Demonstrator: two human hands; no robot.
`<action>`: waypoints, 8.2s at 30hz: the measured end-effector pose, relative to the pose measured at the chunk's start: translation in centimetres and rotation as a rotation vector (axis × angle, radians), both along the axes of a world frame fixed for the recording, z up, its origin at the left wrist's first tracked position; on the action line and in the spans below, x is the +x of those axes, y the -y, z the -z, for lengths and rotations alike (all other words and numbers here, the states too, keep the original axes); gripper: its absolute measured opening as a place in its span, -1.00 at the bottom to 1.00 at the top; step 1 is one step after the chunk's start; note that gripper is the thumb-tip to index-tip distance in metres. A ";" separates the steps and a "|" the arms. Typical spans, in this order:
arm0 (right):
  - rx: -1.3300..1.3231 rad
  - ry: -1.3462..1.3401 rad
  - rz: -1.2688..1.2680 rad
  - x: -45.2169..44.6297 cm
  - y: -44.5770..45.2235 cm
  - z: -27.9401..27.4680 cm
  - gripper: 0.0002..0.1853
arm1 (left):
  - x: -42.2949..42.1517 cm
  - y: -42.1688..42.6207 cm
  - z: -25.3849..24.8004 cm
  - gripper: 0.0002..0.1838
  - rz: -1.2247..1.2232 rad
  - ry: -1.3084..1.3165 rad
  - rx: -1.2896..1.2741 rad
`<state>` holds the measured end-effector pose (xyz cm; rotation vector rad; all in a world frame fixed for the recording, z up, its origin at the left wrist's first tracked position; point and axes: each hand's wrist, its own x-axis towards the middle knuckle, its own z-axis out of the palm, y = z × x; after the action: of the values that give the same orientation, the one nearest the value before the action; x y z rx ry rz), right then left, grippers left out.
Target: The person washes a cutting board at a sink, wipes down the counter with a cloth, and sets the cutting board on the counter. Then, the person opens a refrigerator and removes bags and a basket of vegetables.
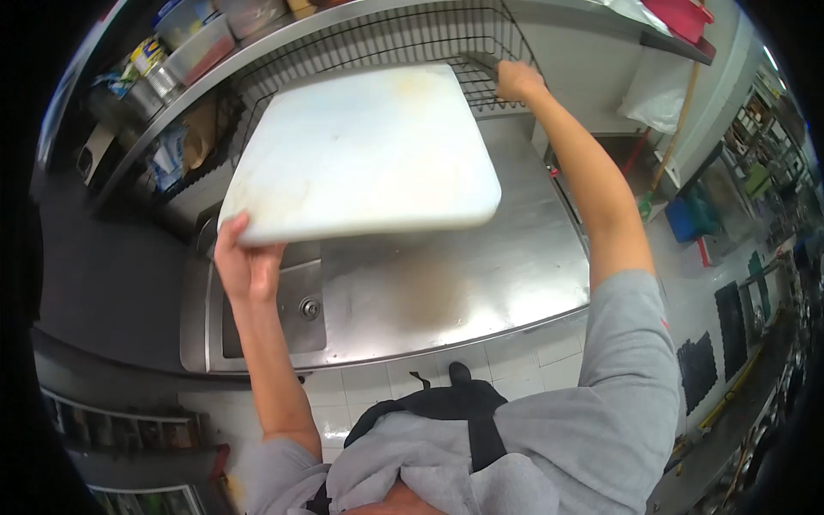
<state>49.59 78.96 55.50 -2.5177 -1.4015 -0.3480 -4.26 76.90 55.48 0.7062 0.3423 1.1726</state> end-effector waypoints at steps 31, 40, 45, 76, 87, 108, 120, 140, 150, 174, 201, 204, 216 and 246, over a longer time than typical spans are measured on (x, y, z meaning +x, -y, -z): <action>1.012 -2.322 0.114 -51.2 2.7 38.0 -0.51 | -27.8 -4.8 28.1 -0.34 0.224 -0.495 -0.283; 0.956 -2.355 0.363 -51.5 -9.6 40.2 -0.49 | -29.0 -26.9 38.4 -0.56 0.044 -1.148 0.074; 0.619 -2.358 0.242 -52.8 -14.7 42.0 -0.57 | -21.4 -40.4 31.4 -0.47 -0.276 -1.673 0.683; 0.326 -1.736 -0.339 -57.3 -42.1 36.8 -0.77 | -17.9 -47.1 29.5 -0.64 -0.318 -1.082 0.759; 0.162 -0.252 -0.275 -59.0 -39.1 44.9 -0.43 | -21.7 -33.6 46.2 -0.67 0.092 -0.714 -0.263; -0.024 -0.272 -0.496 -60.5 -21.9 42.5 -0.44 | -26.0 -29.0 43.8 -0.67 0.170 -0.652 -0.404; 0.083 -0.117 -0.295 -62.9 -34.0 45.8 -0.49 | -24.1 -33.4 44.7 -0.66 0.230 -0.736 -0.426; -0.048 -0.230 -0.162 -53.9 -20.3 42.6 -0.40 | -17.0 -35.3 42.0 -0.30 0.219 -1.442 1.356; 0.087 -0.212 -0.372 -63.2 -38.3 44.8 -0.43 | -24.2 -34.5 48.5 -0.60 0.058 -0.883 -0.169; 0.068 -0.341 0.029 -59.5 -12.3 40.9 -0.53 | -23.9 -35.5 47.4 -0.67 0.422 -0.310 -0.453; -0.280 -0.041 -0.987 -86.9 -65.5 39.0 -0.43 | -46.3 -24.7 50.7 -0.53 0.382 -0.881 -0.185; -0.341 -0.214 -0.814 -87.7 -66.2 33.9 -0.37 | -48.3 -26.5 49.5 -0.60 0.222 -0.897 -0.261; 0.112 -0.396 -0.297 -64.9 -29.6 36.6 -0.32 | -30.1 -30.2 44.6 -0.38 0.529 -0.731 -0.223; 0.236 -0.341 -0.605 -54.9 -33.1 45.9 -0.48 | -25.1 -32.7 43.1 -0.47 0.371 -0.806 -0.222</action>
<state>-5.31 112.06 9.59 -1.7510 -1.7522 0.0329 -29.35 109.64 12.36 0.9764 0.9536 0.4457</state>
